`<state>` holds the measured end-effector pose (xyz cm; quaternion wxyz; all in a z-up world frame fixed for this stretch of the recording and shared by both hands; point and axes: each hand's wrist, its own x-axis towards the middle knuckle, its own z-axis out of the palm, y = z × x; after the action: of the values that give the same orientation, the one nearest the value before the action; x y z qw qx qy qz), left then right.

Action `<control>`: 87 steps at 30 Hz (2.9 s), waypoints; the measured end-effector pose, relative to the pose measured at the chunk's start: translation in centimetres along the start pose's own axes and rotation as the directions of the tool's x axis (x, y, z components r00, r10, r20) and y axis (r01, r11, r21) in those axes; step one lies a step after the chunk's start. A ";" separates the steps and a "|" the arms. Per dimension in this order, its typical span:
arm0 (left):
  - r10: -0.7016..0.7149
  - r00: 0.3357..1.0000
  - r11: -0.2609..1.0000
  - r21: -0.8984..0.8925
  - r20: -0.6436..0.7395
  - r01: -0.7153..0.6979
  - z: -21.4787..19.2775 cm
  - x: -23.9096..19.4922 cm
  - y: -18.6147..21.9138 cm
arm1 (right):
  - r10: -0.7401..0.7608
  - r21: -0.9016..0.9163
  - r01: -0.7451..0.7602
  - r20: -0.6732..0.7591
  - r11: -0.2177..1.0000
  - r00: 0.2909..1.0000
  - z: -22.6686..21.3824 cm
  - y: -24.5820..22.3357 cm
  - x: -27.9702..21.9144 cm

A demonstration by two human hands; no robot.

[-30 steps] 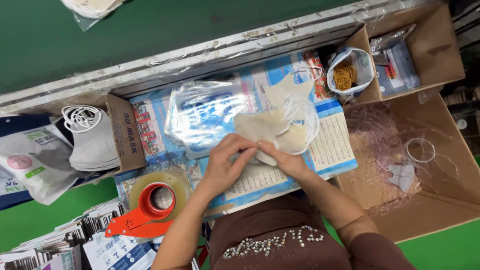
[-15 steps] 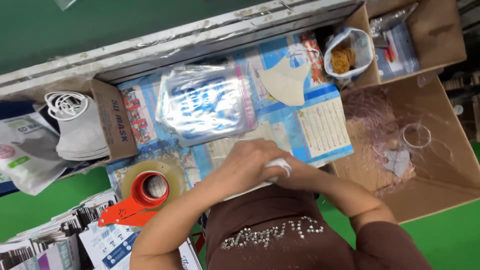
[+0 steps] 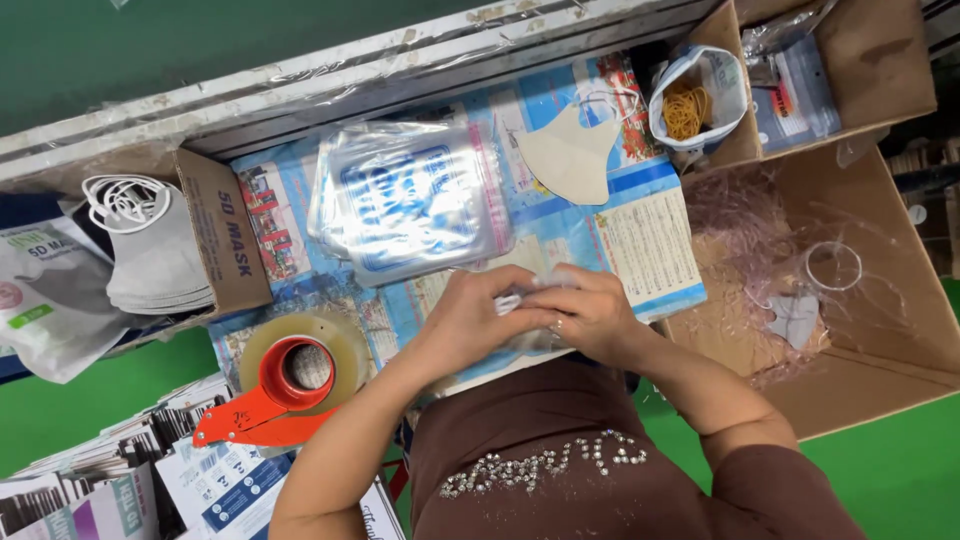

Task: Packaging face masks into plastic bags and placing them onto a conveyor belt.

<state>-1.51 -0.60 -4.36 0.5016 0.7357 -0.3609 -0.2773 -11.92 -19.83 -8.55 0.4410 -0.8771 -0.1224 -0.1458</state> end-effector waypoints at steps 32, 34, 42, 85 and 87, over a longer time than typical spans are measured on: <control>-0.021 0.977 0.958 -0.282 -0.213 -0.041 1.4 -2.6 -1.0 | -0.323 -0.561 0.301 0.063 0.771 0.944 -2.8 -5.6 7.9; -0.002 0.974 0.977 -0.207 -0.228 -0.046 1.3 -2.8 -0.8 | -0.333 -0.571 0.327 0.098 0.753 0.938 -2.8 -5.1 8.1; -0.293 0.953 0.923 -0.284 -0.077 0.260 0.2 -1.2 -1.2 | 0.155 0.081 -0.133 -0.413 0.988 0.897 -9.8 -5.1 6.6; 0.058 0.989 0.759 -0.650 0.134 0.043 -2.5 -4.8 -4.4 | 0.312 0.885 -0.371 0.282 0.279 0.907 -4.6 6.1 -2.7; -0.122 0.980 0.837 -0.514 0.160 0.188 -2.5 -5.1 -4.3 | 0.494 0.664 -0.535 0.276 0.523 0.825 -5.1 4.8 -1.7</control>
<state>-1.45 5.86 -7.30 0.6369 0.5789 -0.2400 -0.4491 -12.61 -26.90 -9.82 0.7659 -0.6332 0.0834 0.0737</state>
